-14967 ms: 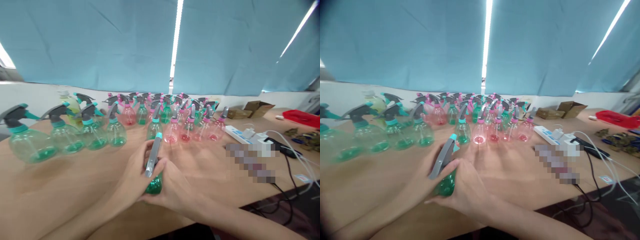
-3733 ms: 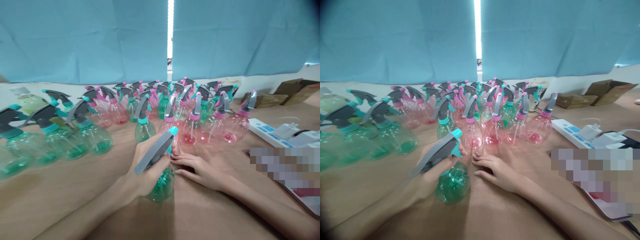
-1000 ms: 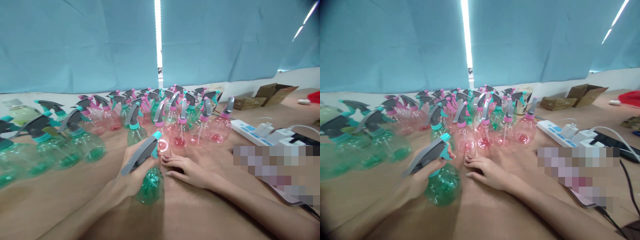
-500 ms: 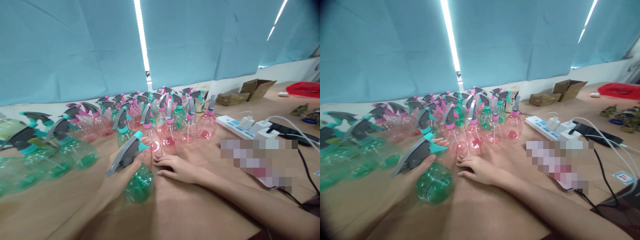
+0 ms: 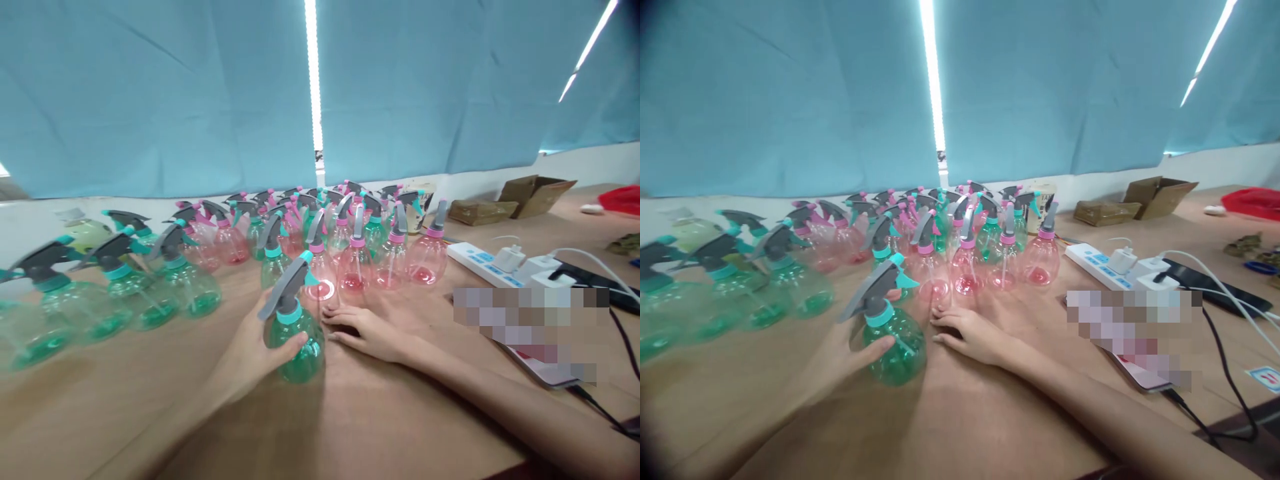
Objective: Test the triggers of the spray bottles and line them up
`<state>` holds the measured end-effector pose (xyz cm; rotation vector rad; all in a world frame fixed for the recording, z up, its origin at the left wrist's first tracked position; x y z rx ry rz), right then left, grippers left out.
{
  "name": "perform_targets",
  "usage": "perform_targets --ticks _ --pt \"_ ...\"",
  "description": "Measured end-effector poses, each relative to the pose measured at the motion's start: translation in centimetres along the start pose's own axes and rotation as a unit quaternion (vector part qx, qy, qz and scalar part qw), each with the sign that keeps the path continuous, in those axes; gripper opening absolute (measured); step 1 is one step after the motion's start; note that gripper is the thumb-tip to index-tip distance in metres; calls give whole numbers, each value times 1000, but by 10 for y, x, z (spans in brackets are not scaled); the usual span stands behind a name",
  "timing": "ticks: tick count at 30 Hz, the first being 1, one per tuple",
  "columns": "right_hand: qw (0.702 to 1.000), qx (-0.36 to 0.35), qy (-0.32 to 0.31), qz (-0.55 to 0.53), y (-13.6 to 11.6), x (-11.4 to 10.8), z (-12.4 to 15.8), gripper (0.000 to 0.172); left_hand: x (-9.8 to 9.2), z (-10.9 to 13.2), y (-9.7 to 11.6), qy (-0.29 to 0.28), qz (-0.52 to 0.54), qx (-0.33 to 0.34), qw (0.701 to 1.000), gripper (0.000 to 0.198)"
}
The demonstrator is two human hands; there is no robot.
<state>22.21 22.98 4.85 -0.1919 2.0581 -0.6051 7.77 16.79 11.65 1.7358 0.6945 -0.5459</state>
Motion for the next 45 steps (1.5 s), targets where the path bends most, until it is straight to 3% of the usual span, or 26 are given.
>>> perform_targets --ticks 3,7,15,18,23,28,36,45 --pt "999 25 -11 20 -2 2 -4 28 0 11 -7 -17 -5 -20 1000 41" --pt "996 65 7 61 -7 -3 -15 23 -14 21 -16 -3 -39 -51 998 43" --pt "981 142 94 95 -16 -12 -64 40 -78 21 -63 134 -140 -83 978 46" --pt "975 141 140 103 -18 -7 -83 50 -90 14 -74 160 -153 -83 972 49" --pt "955 161 213 128 -14 -5 -101 73 -89 -7 -78 159 -153 -47 974 45" --pt "950 196 218 102 -1 1 -112 90 -88 -23 -86 182 -153 -38 971 51" --pt "946 214 223 102 11 -1 -117 85 -90 -37 -95 186 -128 -73 971 62" --pt "956 204 183 103 10 -4 -113 87 -88 -40 -98 195 -105 -88 971 64"
Point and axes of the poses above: each hand's wrist, its own z-axis away from the middle knuckle, its own x-axis out of the palm, y = z × x, the point moved 8 cm from there along -z, towards the middle knuckle, and after that the axes turned 6 degrees about -x, right-handed, at the moved point
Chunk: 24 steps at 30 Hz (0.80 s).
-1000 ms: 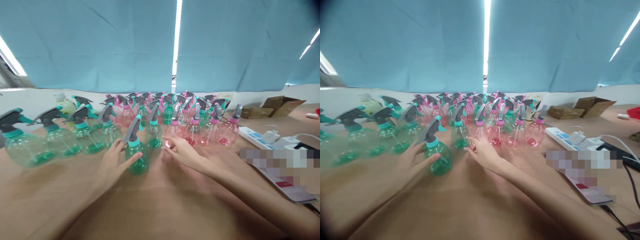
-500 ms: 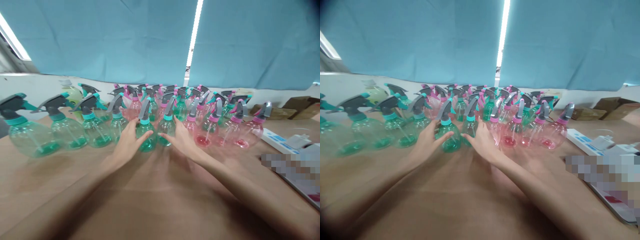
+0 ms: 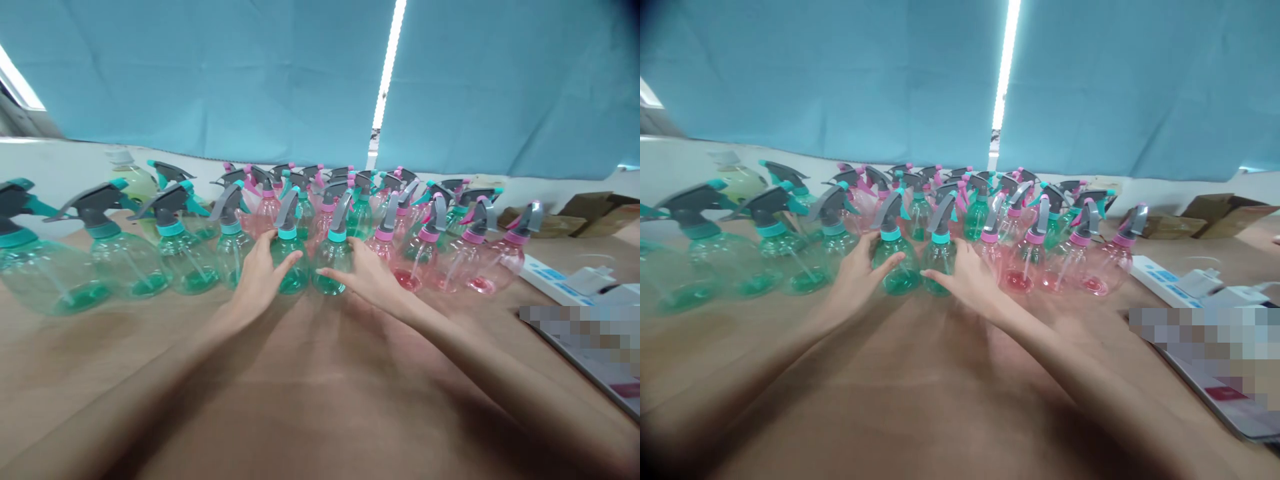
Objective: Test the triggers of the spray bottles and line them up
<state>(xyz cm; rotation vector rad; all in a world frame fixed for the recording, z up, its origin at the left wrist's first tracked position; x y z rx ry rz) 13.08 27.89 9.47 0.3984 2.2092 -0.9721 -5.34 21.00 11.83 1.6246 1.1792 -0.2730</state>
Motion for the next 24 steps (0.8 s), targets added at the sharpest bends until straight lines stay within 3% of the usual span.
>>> perform_targets --ticks 6,12,19,24 --pt "999 -35 -28 -19 -5 -4 6 84 3 3 3 -1 22 -9 1000 70" --pt "998 -39 -51 -25 -13 -8 17 80 -8 35 5 -10 39 10 999 73" --pt "996 -41 -70 -30 -23 -11 41 73 -16 75 -14 -66 -20 -2 998 59" --pt "995 -48 -80 -26 -30 -16 60 73 -7 87 2 -89 -53 53 993 40"
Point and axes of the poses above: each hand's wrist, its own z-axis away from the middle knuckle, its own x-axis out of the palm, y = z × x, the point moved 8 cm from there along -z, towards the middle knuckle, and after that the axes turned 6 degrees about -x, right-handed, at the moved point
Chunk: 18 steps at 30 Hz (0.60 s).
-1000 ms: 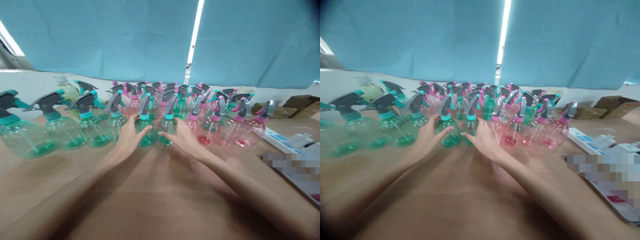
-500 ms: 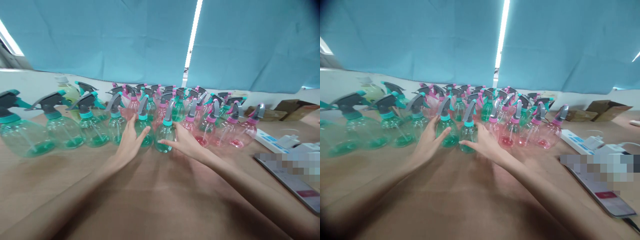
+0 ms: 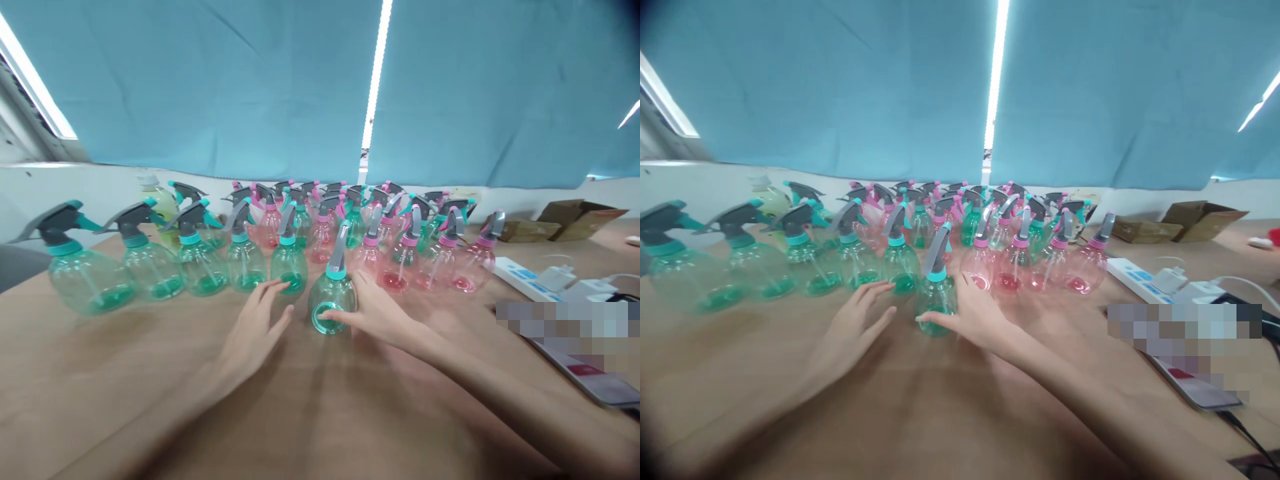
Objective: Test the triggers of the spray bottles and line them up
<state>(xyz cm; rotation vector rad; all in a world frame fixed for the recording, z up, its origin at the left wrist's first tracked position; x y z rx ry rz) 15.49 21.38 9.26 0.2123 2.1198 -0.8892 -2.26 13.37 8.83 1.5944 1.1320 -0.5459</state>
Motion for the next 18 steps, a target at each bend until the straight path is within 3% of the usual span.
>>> perform_targets --ticks 3,7,13,18 --pt "1000 5 -11 3 -3 -2 11 71 15 -2 18 -29 -45 27 998 34" --pt "1000 8 -18 6 -5 -8 22 67 34 -19 31 -68 -26 29 997 35" --pt "998 26 -30 39 -6 -18 29 74 42 -53 22 -53 5 -4 999 46" --pt "996 47 -35 64 -3 -20 31 73 43 -60 17 -49 34 -21 998 51"
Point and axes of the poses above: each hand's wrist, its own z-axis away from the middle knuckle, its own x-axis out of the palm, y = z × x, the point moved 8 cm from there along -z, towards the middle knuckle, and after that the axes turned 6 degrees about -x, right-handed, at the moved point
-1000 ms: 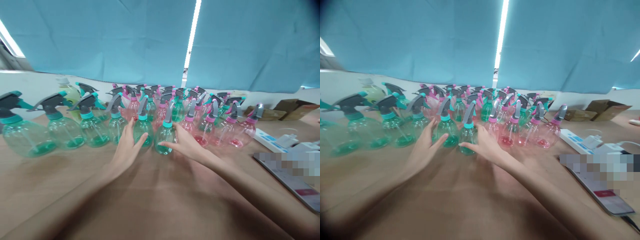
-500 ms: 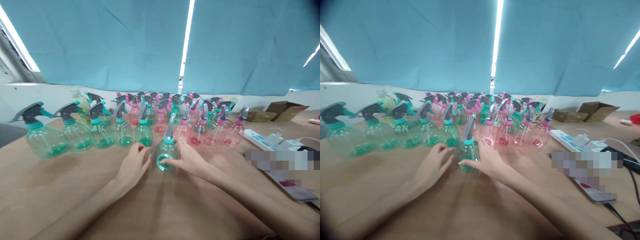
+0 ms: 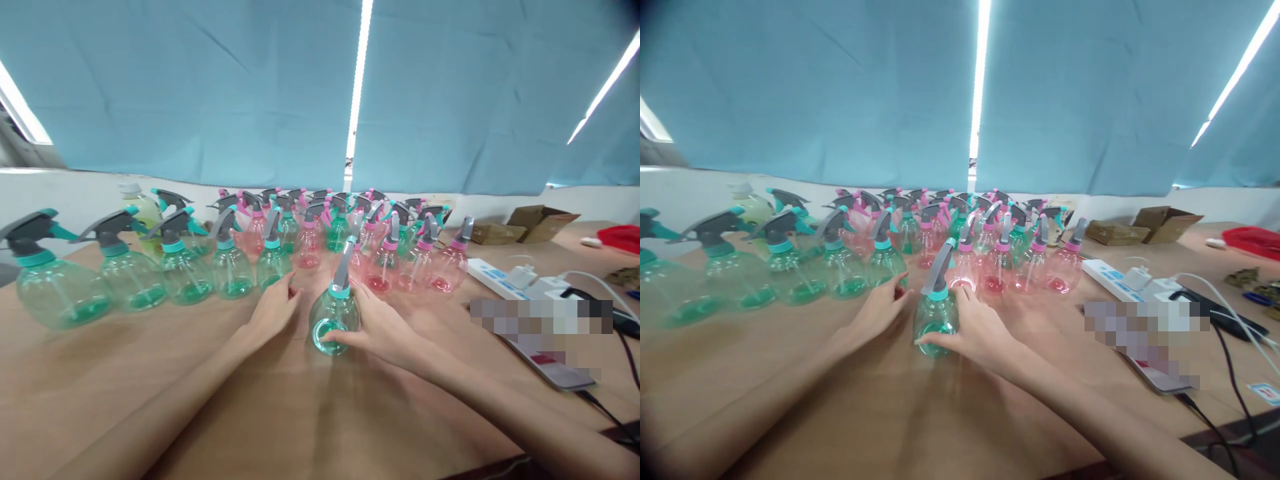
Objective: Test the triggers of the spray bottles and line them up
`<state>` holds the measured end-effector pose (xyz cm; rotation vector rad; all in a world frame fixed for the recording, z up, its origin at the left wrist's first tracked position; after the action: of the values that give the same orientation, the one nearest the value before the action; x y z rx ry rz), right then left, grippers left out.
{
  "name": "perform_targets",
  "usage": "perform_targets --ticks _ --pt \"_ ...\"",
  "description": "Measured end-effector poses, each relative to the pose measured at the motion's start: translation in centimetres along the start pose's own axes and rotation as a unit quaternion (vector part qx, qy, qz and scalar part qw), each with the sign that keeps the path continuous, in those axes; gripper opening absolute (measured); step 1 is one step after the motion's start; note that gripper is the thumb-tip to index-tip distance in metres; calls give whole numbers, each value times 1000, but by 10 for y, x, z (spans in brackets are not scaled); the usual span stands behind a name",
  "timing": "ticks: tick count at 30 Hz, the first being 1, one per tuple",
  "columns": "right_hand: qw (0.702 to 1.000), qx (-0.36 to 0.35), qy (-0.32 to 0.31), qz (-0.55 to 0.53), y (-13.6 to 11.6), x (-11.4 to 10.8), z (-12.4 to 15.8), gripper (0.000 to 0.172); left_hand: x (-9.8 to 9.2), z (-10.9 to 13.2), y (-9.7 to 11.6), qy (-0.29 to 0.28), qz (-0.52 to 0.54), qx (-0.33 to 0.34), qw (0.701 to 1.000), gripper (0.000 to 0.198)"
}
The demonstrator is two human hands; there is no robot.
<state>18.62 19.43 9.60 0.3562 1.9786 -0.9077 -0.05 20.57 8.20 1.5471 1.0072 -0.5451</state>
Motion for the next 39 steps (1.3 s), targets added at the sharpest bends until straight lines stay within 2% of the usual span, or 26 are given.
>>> perform_targets --ticks 4,7,10,12,14,16,19,22,24,26,29,31,36,39 --pt "999 -9 30 19 0 1 -1 75 -6 9 11 -7 43 -5 999 45" --pt "998 -13 56 31 1 2 0 77 -16 25 35 -18 90 22 996 45" --pt "996 -23 78 29 1 1 1 74 -23 45 74 -51 179 114 976 39" --pt "994 -49 92 37 -4 -1 3 68 -22 55 96 -69 171 157 970 48" --pt "991 -72 103 50 -11 -4 5 64 -19 56 107 -68 165 146 973 54" --pt "990 -82 99 53 -16 -6 6 61 -14 51 113 -65 195 117 972 51" --pt "995 -73 64 22 -19 -3 6 63 -7 39 116 -67 256 94 960 37" --pt "997 -50 44 -27 -13 1 4 83 -2 26 114 -60 295 106 948 26" --pt "996 -51 38 -56 -10 4 1 95 -2 21 109 -52 314 114 941 28" --pt "994 -79 6 -79 -10 8 -3 97 -4 17 104 -43 323 113 939 35" --pt "988 -113 -68 -86 -3 15 -5 83 -14 11 95 -28 322 98 941 30" --pt "986 -125 -91 -66 8 19 -2 70 -19 7 89 -33 326 79 941 28" --pt "980 -183 -76 -31 36 28 7 34 -24 1 81 -32 339 53 939 30" --pt "976 -207 -58 -24 43 32 8 34 -23 3 80 -26 334 47 941 31"
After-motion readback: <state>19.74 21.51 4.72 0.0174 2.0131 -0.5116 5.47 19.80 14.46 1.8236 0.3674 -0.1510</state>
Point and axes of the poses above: each hand's wrist, its own z-axis away from the middle knuckle, its own x-axis out of the palm, y = z × x, the point moved 8 cm from there along -z, towards the middle knuckle, and after that the axes turned 6 degrees about -x, right-handed, at the moved point
